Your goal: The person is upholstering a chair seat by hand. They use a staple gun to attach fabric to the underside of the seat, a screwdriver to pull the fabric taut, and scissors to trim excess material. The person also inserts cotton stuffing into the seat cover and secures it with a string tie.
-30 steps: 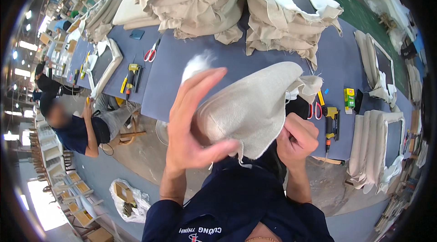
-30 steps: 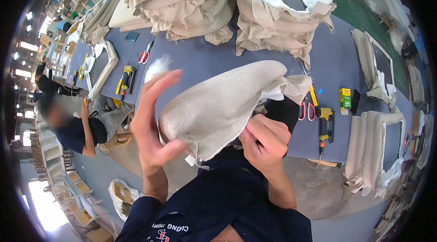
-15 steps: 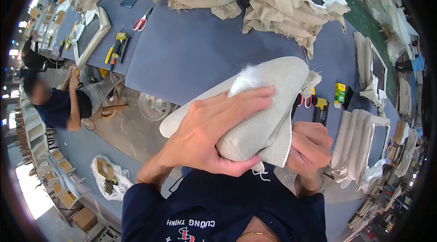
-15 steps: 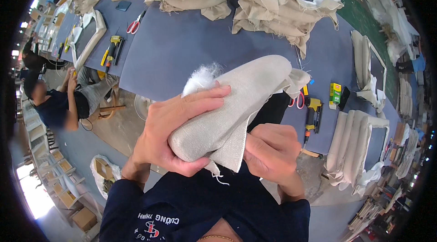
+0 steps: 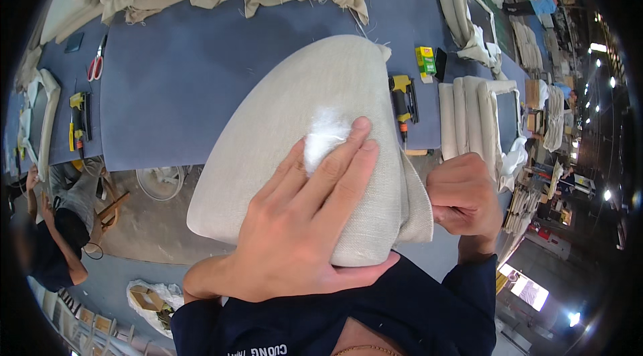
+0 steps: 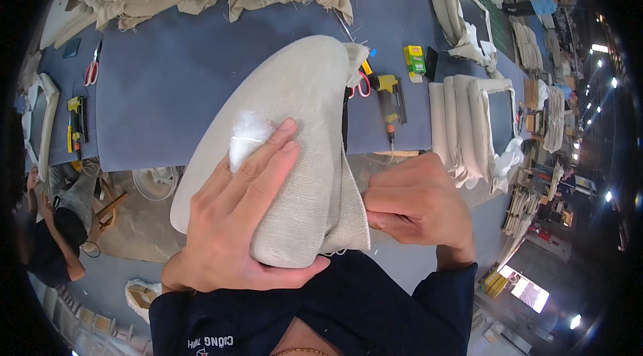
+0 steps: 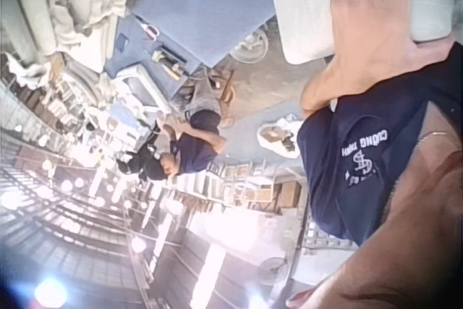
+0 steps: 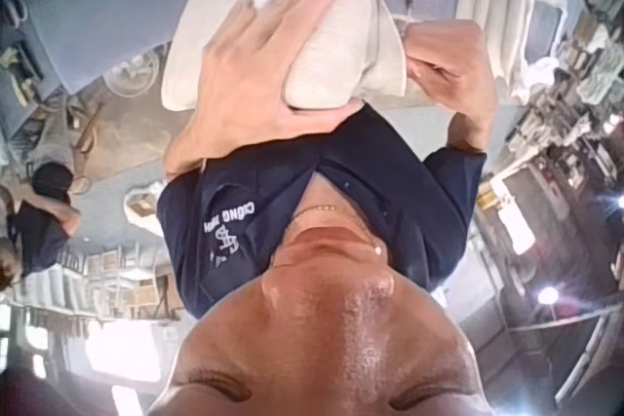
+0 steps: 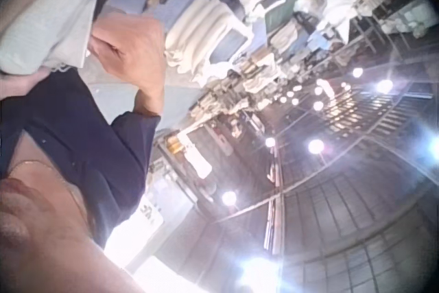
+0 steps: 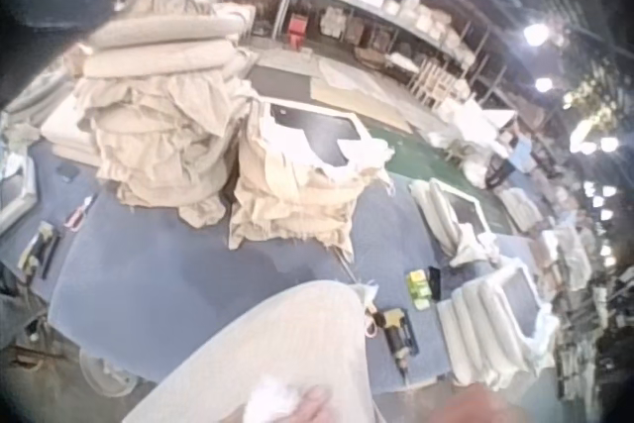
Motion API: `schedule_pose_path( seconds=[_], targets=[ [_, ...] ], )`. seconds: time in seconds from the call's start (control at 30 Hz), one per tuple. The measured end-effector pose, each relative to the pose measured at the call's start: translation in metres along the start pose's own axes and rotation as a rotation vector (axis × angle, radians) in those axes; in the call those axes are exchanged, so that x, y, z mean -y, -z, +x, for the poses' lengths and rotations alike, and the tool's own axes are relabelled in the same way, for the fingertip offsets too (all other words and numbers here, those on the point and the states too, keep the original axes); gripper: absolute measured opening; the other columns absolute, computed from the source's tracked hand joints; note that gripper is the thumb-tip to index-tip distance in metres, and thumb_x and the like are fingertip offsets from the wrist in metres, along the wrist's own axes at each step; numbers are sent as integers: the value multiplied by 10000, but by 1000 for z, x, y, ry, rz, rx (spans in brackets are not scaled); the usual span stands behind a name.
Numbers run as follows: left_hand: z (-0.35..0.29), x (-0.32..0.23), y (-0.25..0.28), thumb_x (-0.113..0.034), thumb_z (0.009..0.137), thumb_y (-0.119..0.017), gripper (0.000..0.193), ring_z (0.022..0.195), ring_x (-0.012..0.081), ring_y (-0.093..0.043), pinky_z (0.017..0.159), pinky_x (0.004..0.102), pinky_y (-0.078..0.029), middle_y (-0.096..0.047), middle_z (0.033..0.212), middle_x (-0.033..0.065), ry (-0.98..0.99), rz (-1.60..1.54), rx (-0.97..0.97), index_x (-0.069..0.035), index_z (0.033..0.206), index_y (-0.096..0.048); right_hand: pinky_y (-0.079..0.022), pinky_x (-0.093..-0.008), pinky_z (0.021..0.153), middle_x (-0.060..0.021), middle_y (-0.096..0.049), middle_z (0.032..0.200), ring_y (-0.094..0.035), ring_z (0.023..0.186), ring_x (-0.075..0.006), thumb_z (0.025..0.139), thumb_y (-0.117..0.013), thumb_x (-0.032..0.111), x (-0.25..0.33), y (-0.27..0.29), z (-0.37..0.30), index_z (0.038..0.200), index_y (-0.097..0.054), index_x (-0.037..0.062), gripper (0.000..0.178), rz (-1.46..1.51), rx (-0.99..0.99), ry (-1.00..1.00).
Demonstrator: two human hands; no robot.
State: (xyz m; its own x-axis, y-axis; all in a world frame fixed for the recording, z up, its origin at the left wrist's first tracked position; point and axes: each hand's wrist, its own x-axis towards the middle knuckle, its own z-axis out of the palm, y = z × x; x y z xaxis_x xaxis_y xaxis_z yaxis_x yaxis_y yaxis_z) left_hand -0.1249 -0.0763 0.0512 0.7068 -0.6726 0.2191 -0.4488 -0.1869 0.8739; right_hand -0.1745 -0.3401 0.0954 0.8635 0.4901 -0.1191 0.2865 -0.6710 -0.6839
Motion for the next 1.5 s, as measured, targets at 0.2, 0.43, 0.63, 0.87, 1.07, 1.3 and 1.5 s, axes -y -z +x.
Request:
schedule_pose_path(
  seconds=[0.2,0.43,0.63,0.87,1.07,1.3,1.5],
  targets=[
    [-6,5,2,-275,546,-926,966,1195,494,-612,978,450,-526,-528,1452,299,-52,-43,31,70,1363,-542,-306,-369,435,-30,-482,611,-479,460,-248,820,-754,104,-23,-45,11,676,-597,75,216,257,-249,308],
    [2,10,8,-230,549,-896,834,1120,468,-664,929,436,-550,-614,1352,286,-115,-36,-76,64,1273,-605,-345,-333,426,-48,-569,597,-516,442,-237,784,-768,30,-34,-90,33,666,-639,37,175,481,-573,350],
    [6,10,16,-185,520,-884,749,1087,434,-699,930,433,-555,-682,1237,283,-98,7,-151,82,1184,-664,-374,-339,441,-75,-597,624,-550,459,-254,739,-783,30,-11,-59,25,718,-675,16,111,302,-471,140],
    [11,16,8,-231,537,-935,822,1131,442,-682,974,441,-537,-674,1250,288,-138,-90,-126,89,1238,-648,-373,-350,450,-71,-522,592,-535,471,-264,710,-768,38,-9,-63,20,716,-651,0,123,351,-502,105],
    [59,30,3,-305,585,-945,959,1296,376,-571,1166,571,-295,-627,1353,194,-227,-327,380,10,1398,-546,-364,-372,463,-68,-511,613,-516,491,-258,805,-745,100,-22,-62,-16,715,-639,13,164,281,-510,37],
    [103,33,-26,-273,569,-896,769,1104,321,-647,1184,622,-249,-709,1126,93,-287,-387,568,-77,1271,-651,-346,-367,464,-63,-494,614,-496,478,-248,879,-721,171,-12,-29,-53,767,-678,12,199,172,-373,-187],
    [115,33,-25,-234,502,-894,771,1030,310,-699,1140,591,-318,-732,1081,102,-239,-409,537,-66,1222,-676,-326,-355,455,-77,-561,644,-514,484,-237,901,-716,95,-50,-84,-20,763,-684,-13,179,501,-799,91]
  ],
)
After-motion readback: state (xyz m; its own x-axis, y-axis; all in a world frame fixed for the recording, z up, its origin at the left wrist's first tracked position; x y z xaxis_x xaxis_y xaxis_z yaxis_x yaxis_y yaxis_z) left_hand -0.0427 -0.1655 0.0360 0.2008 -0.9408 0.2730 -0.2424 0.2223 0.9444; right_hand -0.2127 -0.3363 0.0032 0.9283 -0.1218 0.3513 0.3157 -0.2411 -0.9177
